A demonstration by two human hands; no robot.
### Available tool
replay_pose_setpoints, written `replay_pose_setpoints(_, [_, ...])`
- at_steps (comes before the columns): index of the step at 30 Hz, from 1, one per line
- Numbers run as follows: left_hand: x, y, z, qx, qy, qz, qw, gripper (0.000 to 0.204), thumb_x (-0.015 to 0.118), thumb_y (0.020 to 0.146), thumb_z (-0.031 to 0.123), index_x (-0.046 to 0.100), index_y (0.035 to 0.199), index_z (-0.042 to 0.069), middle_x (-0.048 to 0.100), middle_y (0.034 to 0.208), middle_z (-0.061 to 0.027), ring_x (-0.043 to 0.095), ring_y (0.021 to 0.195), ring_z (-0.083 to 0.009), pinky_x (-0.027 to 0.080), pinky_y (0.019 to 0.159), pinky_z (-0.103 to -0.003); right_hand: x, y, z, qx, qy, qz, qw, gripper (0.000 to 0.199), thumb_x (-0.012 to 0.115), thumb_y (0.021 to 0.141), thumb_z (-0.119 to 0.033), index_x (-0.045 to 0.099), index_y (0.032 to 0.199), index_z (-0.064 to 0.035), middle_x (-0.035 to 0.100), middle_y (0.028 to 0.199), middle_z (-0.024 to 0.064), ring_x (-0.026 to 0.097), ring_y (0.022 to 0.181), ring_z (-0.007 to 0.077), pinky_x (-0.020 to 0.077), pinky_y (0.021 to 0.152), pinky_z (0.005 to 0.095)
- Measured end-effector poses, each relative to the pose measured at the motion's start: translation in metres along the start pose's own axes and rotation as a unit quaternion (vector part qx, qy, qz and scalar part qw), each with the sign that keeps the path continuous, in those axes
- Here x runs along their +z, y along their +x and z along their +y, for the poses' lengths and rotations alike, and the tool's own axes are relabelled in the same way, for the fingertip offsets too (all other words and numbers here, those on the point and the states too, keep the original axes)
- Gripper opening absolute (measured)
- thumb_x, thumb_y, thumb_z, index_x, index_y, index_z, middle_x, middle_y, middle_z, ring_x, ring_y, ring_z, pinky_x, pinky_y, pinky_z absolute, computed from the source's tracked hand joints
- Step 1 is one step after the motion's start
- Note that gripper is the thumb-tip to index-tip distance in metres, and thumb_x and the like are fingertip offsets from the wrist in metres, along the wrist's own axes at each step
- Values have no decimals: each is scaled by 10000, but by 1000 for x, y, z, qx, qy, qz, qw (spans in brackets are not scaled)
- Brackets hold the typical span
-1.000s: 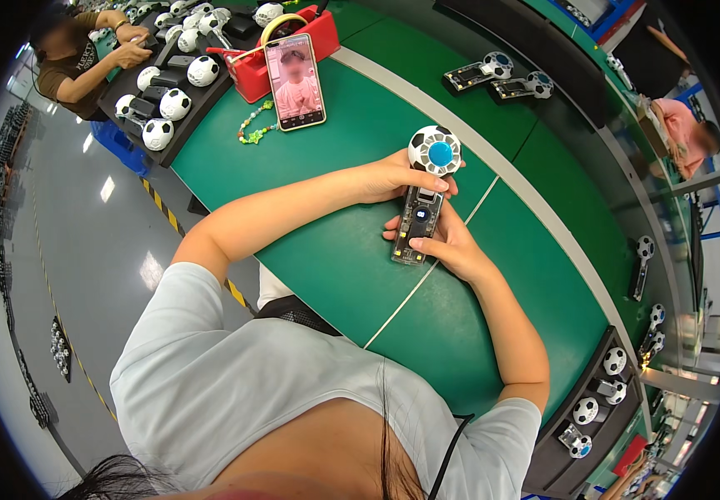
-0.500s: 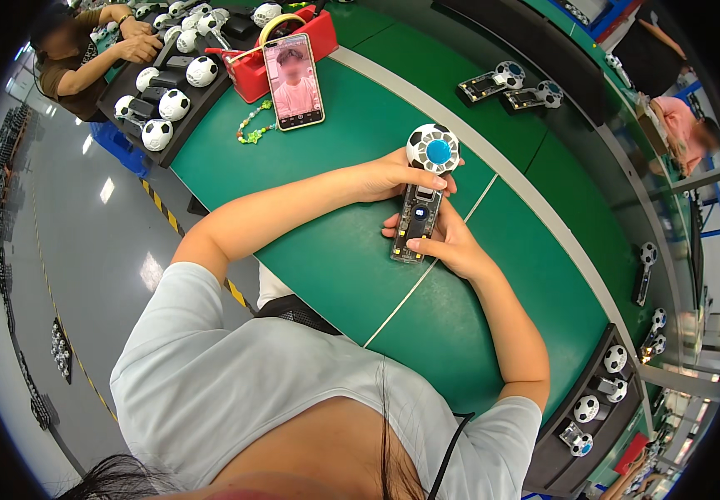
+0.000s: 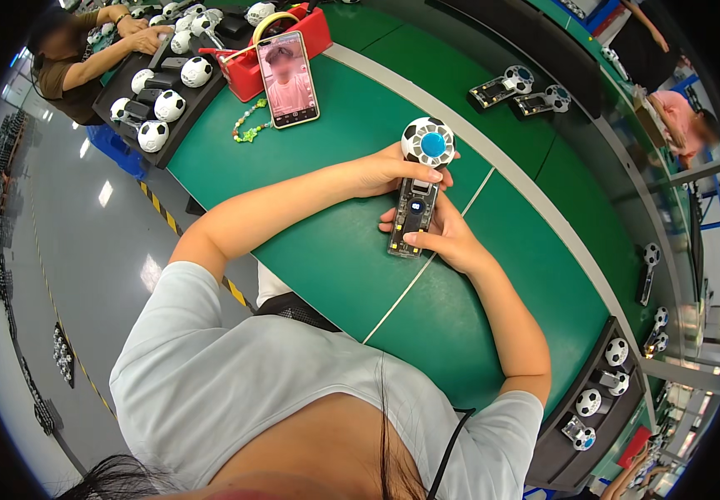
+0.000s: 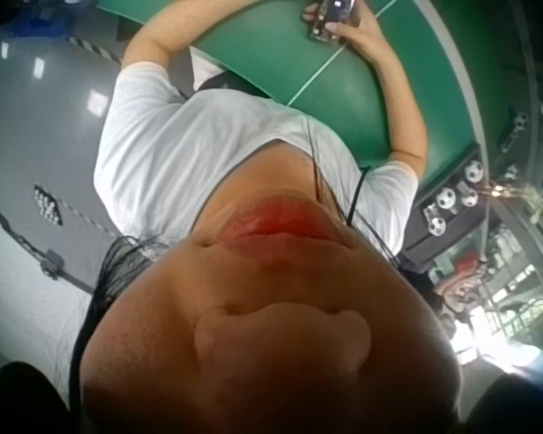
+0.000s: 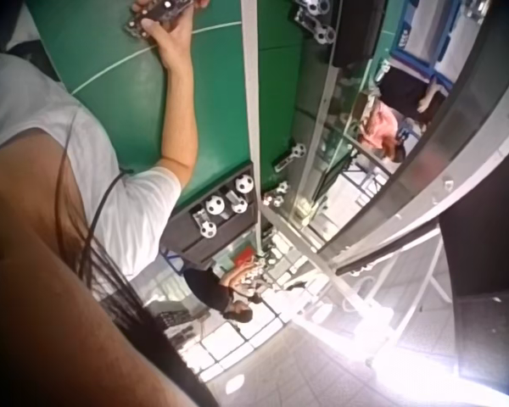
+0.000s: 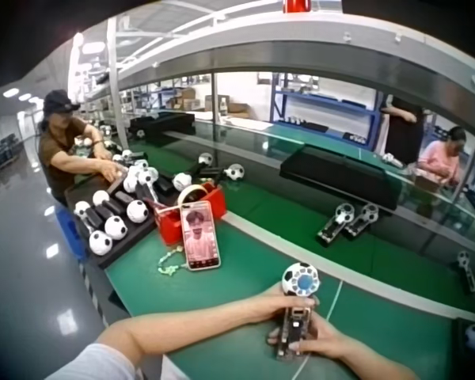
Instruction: Assembling and inspecting small soccer robot units on an assembly line.
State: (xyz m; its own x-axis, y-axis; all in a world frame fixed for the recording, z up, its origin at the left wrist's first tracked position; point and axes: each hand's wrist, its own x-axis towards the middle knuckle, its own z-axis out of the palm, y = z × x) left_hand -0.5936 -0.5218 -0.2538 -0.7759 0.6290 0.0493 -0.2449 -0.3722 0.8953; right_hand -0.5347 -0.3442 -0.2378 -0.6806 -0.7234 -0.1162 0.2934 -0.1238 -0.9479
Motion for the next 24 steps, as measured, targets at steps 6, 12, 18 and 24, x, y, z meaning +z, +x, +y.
replay_pose_setpoints(6, [-2,2,3,-1,-11,-8,1000,546,714,758,206,515,1240,41,642,973,-121,616,929,-204,488,850,-327,-3,3,4,-4,5,3,1000,641,660,753,-19,325,1300,2,595,1112,242,621,1021,369,528,855,424])
replay_pose_setpoints(12, [-6,4,-2,3,9,-1,1000,549,709,764,223,511,1245,47,639,972,-120,617,913,-199,483,854,-328,-8,4,7,-15,-2,-5,1000,636,652,761,-23,323,1305,3,597,1107,242,620,1021,369,522,868,430])
replay_pose_setpoints(18, [-4,3,0,-4,10,-1,1000,553,705,768,232,507,1252,51,637,976,-117,617,914,-198,478,864,-333,-6,3,7,-17,-8,-5,1000,629,643,766,-25,324,1307,3,597,1105,243,620,1021,371,519,871,431])
replay_pose_setpoints(24, [-4,2,0,4,13,2,1000,547,701,774,230,505,1253,50,637,973,-114,617,909,-199,477,865,-335,-4,4,6,-10,-6,-5,1000,634,642,761,-15,322,1308,5,596,1107,244,618,1029,371,516,876,433])
